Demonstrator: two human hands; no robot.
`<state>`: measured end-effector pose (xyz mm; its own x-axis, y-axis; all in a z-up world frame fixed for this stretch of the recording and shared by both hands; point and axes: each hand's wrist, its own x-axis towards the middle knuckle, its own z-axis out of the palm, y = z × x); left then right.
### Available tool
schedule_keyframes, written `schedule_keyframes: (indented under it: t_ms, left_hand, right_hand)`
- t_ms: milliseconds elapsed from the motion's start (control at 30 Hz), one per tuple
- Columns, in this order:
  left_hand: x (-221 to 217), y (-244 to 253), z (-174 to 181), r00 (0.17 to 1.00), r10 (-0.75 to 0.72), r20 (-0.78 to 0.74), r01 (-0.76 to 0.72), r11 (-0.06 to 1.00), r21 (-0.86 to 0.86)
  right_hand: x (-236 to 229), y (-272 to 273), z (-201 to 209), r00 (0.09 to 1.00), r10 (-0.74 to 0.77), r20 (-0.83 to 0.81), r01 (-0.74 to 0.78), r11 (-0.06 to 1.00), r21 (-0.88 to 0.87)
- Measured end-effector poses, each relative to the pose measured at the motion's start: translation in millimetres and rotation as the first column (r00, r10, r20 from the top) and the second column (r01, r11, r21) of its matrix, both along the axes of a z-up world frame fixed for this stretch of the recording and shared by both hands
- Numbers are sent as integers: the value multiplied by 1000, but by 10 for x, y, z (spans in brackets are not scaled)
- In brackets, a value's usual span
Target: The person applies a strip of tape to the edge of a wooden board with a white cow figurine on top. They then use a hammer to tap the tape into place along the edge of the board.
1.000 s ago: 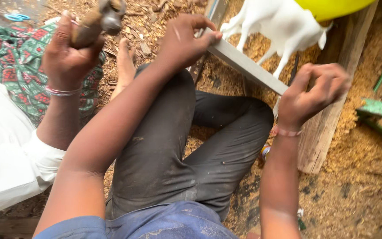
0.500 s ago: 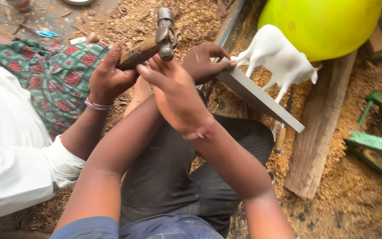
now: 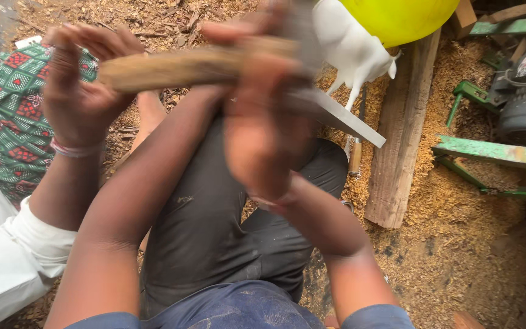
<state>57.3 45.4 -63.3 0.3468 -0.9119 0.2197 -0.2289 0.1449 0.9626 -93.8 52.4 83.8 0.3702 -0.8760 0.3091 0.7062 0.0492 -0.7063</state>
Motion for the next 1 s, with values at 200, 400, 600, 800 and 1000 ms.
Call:
schedule_keyframes:
  t_ms: [200, 400, 600, 800, 1000]
  left_hand:
    - [-423, -652, 162, 990, -140, -14, 140, 990, -20]
    - [-494, -747, 62, 964, -186, -190, 192, 981, 11]
    - [-483, -830, -36, 987, -136, -88, 124, 984, -128]
    - [-505, -878, -114, 987, -134, -86, 128, 989, -70]
    - [-518, -888, -127, 994, -94, -49, 88, 990, -110]
  right_hand:
    - [-1106, -303, 816, 954, -125, -274, 77, 981, -180]
    - [-1091, -596, 347, 339, -429, -837, -118, 863, -491]
    - [-839, -779, -17, 199, -720, -664, -397, 560, -727]
    - [-778, -822, -140, 141, -751, -646, -460, 528, -714]
    - [-751, -780, -143, 124, -736, -666, -440, 561, -701]
